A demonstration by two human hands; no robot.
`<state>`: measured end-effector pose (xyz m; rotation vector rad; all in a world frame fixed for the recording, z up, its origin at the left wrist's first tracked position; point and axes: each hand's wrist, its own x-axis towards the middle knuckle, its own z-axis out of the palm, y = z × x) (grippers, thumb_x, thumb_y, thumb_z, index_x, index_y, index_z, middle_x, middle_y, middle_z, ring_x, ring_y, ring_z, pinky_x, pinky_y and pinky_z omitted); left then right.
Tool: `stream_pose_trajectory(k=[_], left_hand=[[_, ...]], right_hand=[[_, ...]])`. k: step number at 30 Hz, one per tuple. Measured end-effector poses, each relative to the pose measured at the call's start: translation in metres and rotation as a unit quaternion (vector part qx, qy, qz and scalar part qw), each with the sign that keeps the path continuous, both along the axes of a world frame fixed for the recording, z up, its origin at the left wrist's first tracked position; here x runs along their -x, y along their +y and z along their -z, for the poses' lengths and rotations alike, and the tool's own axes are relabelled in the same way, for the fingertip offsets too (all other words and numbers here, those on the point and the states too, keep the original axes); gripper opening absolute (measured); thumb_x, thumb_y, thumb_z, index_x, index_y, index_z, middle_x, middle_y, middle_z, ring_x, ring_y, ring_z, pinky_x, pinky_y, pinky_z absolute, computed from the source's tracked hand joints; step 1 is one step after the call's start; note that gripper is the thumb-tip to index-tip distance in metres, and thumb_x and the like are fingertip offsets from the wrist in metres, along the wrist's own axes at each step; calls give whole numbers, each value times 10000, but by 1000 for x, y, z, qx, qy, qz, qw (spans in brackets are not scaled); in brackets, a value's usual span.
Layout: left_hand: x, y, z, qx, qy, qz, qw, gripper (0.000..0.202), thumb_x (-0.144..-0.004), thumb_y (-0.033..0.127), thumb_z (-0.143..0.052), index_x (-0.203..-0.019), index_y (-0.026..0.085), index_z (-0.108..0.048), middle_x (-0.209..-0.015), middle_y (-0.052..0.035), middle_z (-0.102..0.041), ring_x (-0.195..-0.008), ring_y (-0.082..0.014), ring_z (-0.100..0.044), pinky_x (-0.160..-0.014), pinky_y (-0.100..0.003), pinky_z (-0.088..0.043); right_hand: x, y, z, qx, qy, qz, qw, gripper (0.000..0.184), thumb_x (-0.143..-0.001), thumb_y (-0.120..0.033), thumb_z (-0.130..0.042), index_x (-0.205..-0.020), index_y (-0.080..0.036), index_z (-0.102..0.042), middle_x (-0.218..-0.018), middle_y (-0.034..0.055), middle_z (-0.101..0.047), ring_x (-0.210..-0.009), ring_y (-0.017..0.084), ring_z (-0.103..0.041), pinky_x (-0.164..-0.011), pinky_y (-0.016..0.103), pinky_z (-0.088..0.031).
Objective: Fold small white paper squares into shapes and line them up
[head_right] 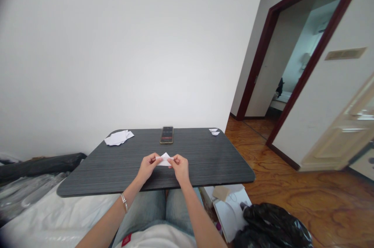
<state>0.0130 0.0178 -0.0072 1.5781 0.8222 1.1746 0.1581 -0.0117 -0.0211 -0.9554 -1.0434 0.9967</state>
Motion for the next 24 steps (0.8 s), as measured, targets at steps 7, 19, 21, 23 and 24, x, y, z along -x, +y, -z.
stream_pose_trajectory(k=[7, 19, 21, 23, 24], left_hand=[[-1, -3, -3, -13, -9, -1, 1000, 237, -706, 334, -578, -620, 136, -480, -495, 53, -492, -466, -68, -414, -473, -180, -284], [-1, -3, -2, 7, -34, -1, 999, 219, -730, 343, -549, -794, 157, -452, -399, 105, -393, -376, -52, -307, -425, -169, -195], [-1, -2, -2, 16, -43, -2, 999, 245, -726, 339, -555, -853, 156, -453, -413, 102, -411, -385, -57, -336, -433, -169, -216], [-1, -1, -1, 27, -47, 5, 998, 285, -712, 333, -574, -897, 152, -455, -434, 97, -430, -402, -63, -372, -446, -171, -249], [-1, -1, -1, 34, -48, 12, 998, 304, -699, 330, -590, -907, 151, -458, -449, 93, -442, -415, -67, -392, -455, -174, -269]], right_hand=[[1, -2, -4, -5, 8, -7, 1000, 244, -631, -352, -654, -572, -173, -498, -517, -15, -610, -497, 148, -572, -496, 273, -496], [-2, 1, 3, -25, 4, -1, 1000, 221, -701, -352, -596, -780, -185, -475, -493, -39, -593, -523, 167, -599, -488, 268, -504], [-2, 1, 3, -28, -3, -7, 1000, 207, -719, -332, -577, -823, -182, -478, -523, -30, -608, -533, 159, -595, -497, 260, -506], [-1, -1, 1, -33, -16, -9, 999, 192, -736, -314, -558, -847, -179, -479, -525, -30, -604, -530, 149, -583, -506, 255, -508], [-1, -2, 0, -36, -24, -8, 999, 185, -742, -307, -551, -854, -178, -480, -520, -33, -598, -524, 145, -576, -509, 255, -509]])
